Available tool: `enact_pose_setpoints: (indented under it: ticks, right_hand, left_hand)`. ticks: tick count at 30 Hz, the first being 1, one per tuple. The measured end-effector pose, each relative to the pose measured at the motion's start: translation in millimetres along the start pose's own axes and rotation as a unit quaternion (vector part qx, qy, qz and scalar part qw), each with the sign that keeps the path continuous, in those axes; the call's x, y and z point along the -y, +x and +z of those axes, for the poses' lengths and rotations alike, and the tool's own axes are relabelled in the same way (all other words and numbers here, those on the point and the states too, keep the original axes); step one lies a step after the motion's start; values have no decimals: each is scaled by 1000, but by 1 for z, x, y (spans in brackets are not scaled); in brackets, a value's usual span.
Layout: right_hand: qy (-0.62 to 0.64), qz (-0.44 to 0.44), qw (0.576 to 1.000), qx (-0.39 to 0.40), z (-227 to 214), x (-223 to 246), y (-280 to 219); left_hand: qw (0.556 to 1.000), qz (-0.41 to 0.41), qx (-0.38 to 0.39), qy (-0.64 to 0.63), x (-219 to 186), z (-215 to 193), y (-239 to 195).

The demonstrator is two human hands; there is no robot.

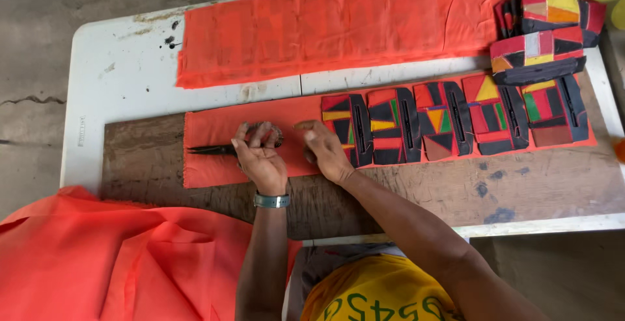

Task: The person assembles small, colorful, patterned fabric pouches by hand. They repeatedly pick up a pouch, apply a substance from a jar using a small tool, and place the pouch onto a larger orange fabric sheet. The person works methodically, handling each pouch individually.

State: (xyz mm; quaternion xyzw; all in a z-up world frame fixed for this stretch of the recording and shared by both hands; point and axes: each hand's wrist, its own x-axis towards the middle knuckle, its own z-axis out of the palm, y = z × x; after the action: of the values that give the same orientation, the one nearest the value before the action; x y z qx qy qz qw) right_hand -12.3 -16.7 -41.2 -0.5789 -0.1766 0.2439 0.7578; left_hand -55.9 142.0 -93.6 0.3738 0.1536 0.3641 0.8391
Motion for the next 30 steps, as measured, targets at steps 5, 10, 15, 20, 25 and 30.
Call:
enact_pose_setpoints:
  ticks: [5,10,15,20,25,30]
  right_hand:
    - [17,-32,999,-7,-20,-3,-16]
    - [98,-65,992,-55,-55,-5,-26]
    - [164,-114,976,-88,-74,-8,-33]
    - [69,-105,981,-146,-81,-10,-39]
    - [62,-44,985,-154,-86,-1,-16]
    - [83,31,986,-143,-97,20,38]
  left_hand:
    - [998,41,54,-4,1,-2,2]
    - [998,37,47,3,4,1,6]
    - [995,47,70,52,3,6,8]
    - [994,41,74,64,1,8,3]
    - [995,25,76,62,-3,6,-4]
    - [994,24,75,76,-2,10,-4]
